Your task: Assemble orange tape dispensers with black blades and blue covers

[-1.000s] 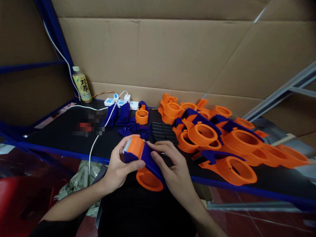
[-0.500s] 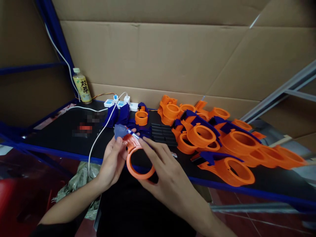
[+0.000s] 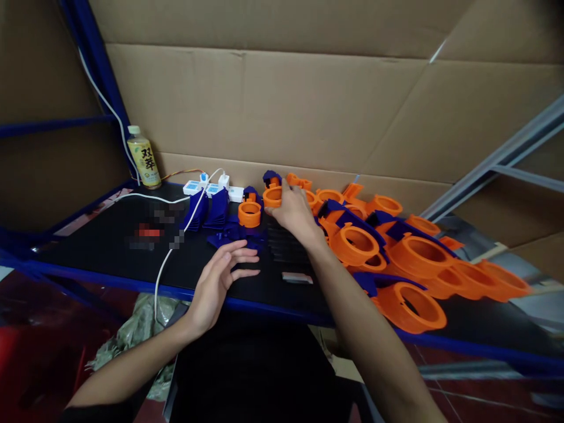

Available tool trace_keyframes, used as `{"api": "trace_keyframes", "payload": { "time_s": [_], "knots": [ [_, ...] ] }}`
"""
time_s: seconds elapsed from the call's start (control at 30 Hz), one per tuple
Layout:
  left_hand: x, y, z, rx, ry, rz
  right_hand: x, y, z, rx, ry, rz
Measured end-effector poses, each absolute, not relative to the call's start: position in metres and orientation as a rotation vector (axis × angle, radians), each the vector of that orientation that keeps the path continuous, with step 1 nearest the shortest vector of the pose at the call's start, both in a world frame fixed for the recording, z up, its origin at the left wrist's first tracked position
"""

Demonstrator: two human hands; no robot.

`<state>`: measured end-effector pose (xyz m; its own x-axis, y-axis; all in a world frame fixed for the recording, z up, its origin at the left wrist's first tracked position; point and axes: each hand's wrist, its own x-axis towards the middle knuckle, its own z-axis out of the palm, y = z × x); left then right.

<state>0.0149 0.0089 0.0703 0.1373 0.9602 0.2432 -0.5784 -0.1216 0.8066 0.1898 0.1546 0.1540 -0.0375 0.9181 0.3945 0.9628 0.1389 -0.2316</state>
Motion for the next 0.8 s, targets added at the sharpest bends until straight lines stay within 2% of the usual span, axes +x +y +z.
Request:
{"api": "trace_keyframes", "payload": {
  "time_s": [0.53, 0.8],
  "knots": [
    [0.018, 0.004, 0.070, 1.052, 0.466, 1.201, 0.177, 0.189, 0.130, -2.070, -1.976, 0.001],
    [0.019, 0.003, 0.072, 1.069, 0.457, 1.136, 0.175, 0.181, 0.128, -2.061, -2.050, -0.078]
  ]
}}
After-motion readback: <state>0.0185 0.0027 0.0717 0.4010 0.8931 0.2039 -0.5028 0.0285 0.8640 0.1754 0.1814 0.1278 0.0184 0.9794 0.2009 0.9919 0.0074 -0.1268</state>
